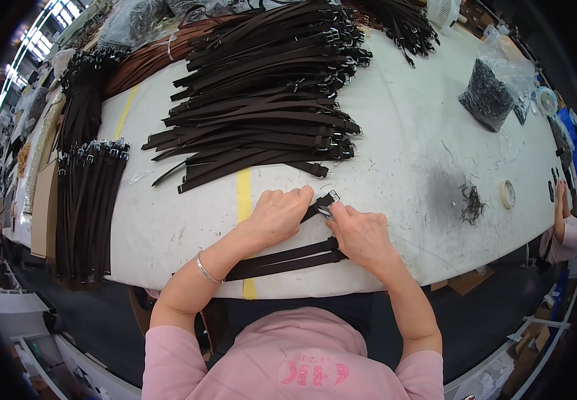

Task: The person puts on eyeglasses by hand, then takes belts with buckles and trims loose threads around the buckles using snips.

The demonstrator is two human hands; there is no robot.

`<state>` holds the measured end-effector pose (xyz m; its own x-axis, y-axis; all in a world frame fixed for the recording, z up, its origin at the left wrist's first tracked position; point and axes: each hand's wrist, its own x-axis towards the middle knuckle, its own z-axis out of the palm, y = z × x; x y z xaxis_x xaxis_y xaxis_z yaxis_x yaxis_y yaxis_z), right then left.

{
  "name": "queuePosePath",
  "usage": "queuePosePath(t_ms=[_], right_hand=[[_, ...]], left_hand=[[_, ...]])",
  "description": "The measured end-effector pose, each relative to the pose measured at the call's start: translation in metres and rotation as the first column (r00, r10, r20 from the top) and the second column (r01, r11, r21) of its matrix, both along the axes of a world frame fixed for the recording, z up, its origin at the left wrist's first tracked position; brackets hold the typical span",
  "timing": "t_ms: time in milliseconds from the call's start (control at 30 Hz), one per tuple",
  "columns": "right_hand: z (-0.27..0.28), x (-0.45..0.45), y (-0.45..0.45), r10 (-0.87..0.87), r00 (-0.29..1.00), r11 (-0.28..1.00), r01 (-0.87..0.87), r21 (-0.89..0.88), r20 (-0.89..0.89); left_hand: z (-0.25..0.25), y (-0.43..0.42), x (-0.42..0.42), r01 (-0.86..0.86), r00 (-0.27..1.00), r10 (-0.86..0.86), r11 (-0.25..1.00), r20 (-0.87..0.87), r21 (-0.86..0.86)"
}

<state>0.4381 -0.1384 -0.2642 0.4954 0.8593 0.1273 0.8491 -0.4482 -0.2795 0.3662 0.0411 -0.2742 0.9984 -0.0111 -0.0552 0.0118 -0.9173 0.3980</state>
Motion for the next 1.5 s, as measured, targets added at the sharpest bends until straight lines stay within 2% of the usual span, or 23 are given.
queuePosePath(t_ms=[400, 600, 700, 800, 900, 1000, 1100, 1300, 1400, 1500], right_hand=[[-0.012, -0.004, 0.004, -0.034, 0.999, 0.999, 0.034, -0.010, 0.003], [-0.003, 0.004, -0.002, -0.040, 0.988, 0.999, 0.038, -0.015, -0.150], [0.003, 0.003, -0.001, -0.044, 0.988, 0.994, 0.030, -0.101, -0.147], [0.000, 0.001, 0.001, 0.017, 0.999, 1.000, -0.017, -0.005, -0.031], [0.000, -0.001, 0.003, 0.021, 1.000, 1.000, -0.021, -0.023, -0.017], [-0.002, -0.003, 0.004, -0.018, 0.998, 0.998, 0.014, -0.069, -0.057], [-0.006, -0.002, 0.004, -0.011, 0.998, 0.999, 0.008, -0.042, -0.062], [-0.004, -0.002, 0.005, -0.010, 0.997, 0.999, 0.006, -0.052, -0.082], [-0.006, -0.001, 0.004, 0.016, 0.999, 1.000, -0.017, -0.005, -0.045], [-0.006, 0.001, 0.004, 0.013, 0.995, 1.000, -0.014, -0.013, -0.097]], left_hand=[[-0.001, -0.003, -0.003, 0.045, 0.998, -0.046, 0.999, 0.043, 0.025], [0.003, -0.003, -0.004, 0.035, 0.999, -0.036, 0.999, 0.032, 0.020], [0.003, -0.003, -0.004, 0.042, 0.998, -0.044, 0.998, 0.034, 0.043], [0.003, -0.003, -0.004, 0.039, 0.998, -0.041, 0.999, 0.055, 0.032], [0.001, -0.003, -0.004, 0.062, 0.992, -0.066, 0.997, 0.110, 0.043], [0.006, -0.003, -0.004, 0.027, 1.000, -0.027, 1.000, 0.007, 0.015], [0.004, 0.000, -0.002, 0.017, 0.999, -0.017, 1.000, -0.046, -0.014], [0.004, 0.007, 0.001, -0.015, 1.000, 0.012, 0.988, -0.020, -0.153], [0.001, 0.008, 0.001, -0.022, 0.999, 0.017, 0.983, -0.030, -0.184], [0.002, 0.009, 0.002, -0.034, 0.999, 0.026, 0.981, -0.045, -0.193]])
